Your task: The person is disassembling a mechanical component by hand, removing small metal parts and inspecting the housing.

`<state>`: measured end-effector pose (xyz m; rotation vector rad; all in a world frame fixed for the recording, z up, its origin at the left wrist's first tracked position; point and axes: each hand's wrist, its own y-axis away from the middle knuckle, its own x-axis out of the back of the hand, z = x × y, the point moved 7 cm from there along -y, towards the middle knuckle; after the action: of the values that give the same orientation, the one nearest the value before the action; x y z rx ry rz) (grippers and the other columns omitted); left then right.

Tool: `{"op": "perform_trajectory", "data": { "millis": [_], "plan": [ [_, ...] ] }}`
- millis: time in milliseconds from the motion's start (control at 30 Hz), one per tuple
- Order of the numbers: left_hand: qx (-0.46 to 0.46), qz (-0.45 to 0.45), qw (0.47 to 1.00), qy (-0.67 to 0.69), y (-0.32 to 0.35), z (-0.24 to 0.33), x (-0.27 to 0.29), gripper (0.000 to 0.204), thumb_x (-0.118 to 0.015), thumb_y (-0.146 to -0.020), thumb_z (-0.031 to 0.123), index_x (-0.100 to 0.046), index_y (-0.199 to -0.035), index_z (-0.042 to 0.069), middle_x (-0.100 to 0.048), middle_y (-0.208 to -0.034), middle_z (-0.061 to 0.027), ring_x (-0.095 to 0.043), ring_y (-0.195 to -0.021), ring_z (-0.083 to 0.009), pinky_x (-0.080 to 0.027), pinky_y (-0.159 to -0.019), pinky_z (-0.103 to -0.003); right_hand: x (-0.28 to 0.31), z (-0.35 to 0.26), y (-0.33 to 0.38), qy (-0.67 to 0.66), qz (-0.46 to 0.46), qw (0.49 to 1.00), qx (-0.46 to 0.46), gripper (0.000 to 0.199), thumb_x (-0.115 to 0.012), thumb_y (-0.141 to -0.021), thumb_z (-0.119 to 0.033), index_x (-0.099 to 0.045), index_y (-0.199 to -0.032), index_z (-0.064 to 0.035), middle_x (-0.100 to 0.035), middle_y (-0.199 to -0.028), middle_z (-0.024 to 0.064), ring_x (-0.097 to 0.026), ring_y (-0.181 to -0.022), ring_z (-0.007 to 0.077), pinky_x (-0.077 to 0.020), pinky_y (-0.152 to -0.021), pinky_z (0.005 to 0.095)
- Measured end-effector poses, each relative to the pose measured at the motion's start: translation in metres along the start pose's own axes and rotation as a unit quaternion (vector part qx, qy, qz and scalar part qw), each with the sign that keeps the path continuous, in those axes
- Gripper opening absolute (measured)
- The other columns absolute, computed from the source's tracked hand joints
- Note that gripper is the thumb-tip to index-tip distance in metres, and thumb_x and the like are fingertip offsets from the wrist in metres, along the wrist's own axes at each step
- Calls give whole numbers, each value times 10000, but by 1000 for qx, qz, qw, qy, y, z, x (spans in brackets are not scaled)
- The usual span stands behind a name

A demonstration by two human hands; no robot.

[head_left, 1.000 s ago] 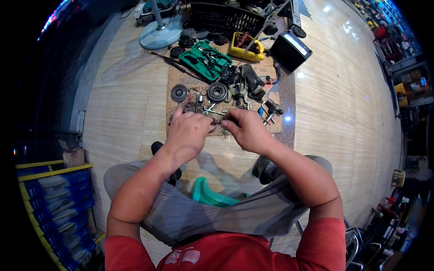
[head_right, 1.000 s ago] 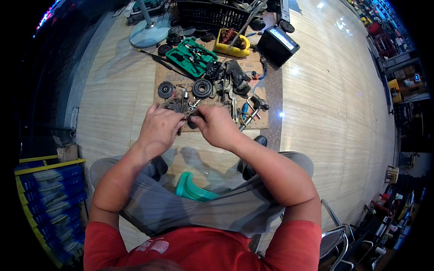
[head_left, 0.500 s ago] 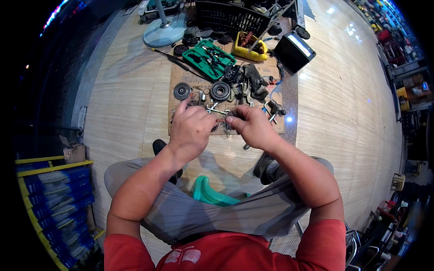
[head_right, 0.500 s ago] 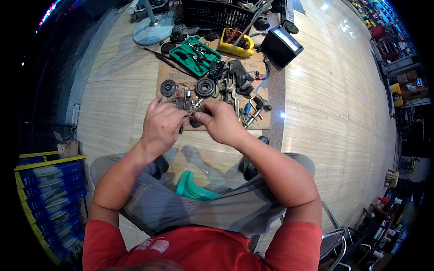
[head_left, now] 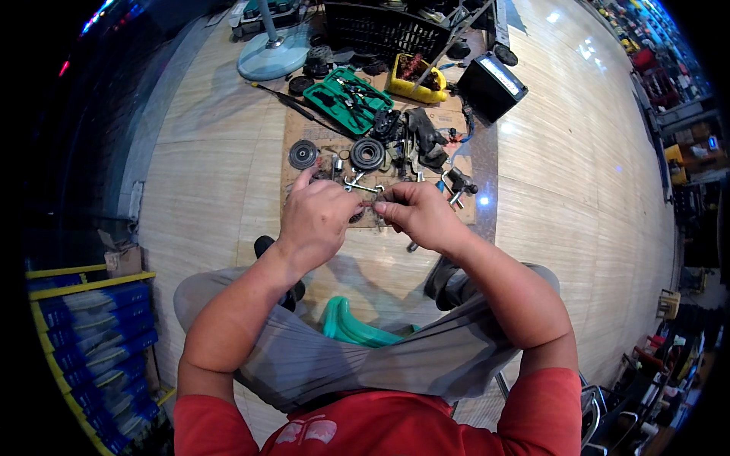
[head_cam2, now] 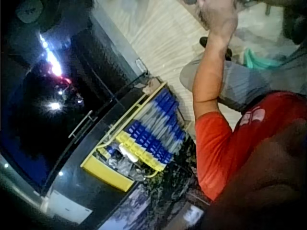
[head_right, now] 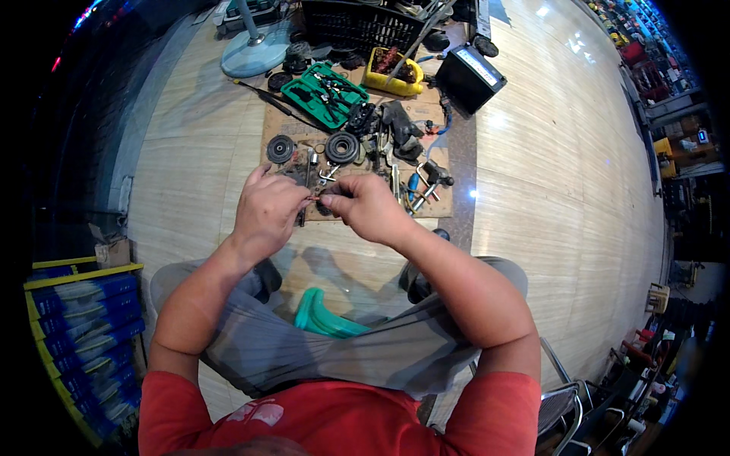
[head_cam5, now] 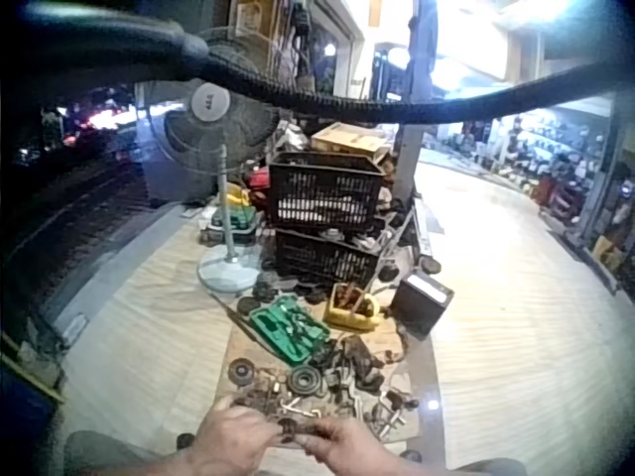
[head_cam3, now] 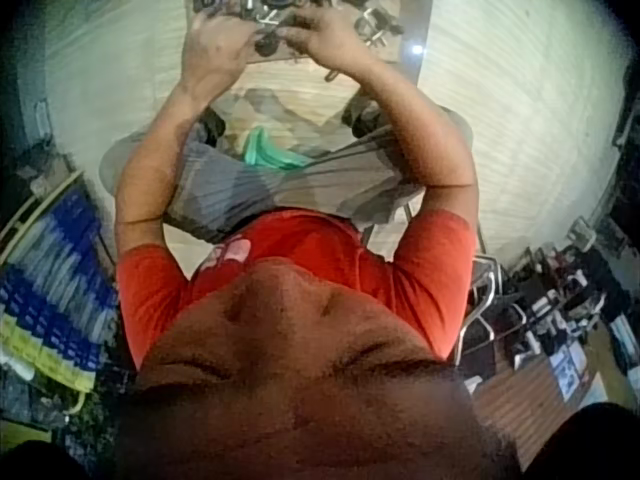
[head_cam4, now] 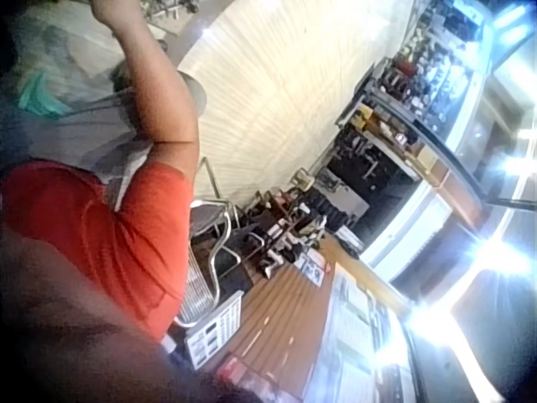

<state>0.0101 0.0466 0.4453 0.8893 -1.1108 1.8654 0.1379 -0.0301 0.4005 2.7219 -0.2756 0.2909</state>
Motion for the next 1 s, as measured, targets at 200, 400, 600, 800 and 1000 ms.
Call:
{"op": "perform_trajectory", "data": {
  "millis": [200, 400, 600, 800, 1000],
  "plan": [
    [-102, 6, 994, -23, -2, 18, 3, 155, -664, -716, 74, -672, -869, 101, -653, -810, -53, -647, -904, -250, -426, -967, -514, -6, 25, 3, -144, -133, 973, -119, 170, -709, -873, -172, -656, -785, -37, -589, -640, 3, -492, -529, 77, -383, -478, 231],
    [-134, 8, 991, 2, 3, 19, 3, 152, -637, -717, 94, -681, -862, 98, -645, -806, -43, -648, -916, -248, -435, -975, -511, -14, 30, 8, -148, -150, 968, -139, 165, -724, -869, -181, -661, -828, -35, -593, -650, 0, -502, -520, 71, -385, -471, 220],
    [-152, 0, 988, 4, 3, 24, 4, 143, -639, -731, 117, -685, -865, 100, -644, -811, -40, -648, -929, -248, -428, -984, -512, -15, 34, 13, -154, -175, 961, -150, 158, -720, -876, -187, -670, -856, -39, -610, -669, -5, -511, -538, 71, -397, -489, 215],
    [-51, -95, 992, 67, 6, 11, -18, 98, -660, -808, 125, -682, -897, 90, -655, -827, -63, -636, -878, -264, -427, -938, -474, -1, 16, 14, 84, -33, 993, 80, 205, -699, -872, -211, -664, -855, -10, -622, -665, 113, -572, -575, 215, -452, -550, 332],
    [-21, -136, 986, 91, 10, 7, -22, 83, -676, -806, 130, -673, -875, 86, -651, -774, -72, -630, -799, -273, -444, -868, -454, -6, 11, 19, 112, -13, 988, 104, 212, -678, -868, -204, -658, -855, 6, -605, -686, 206, -578, -595, 319, -467, -589, 390]
  ]
}}
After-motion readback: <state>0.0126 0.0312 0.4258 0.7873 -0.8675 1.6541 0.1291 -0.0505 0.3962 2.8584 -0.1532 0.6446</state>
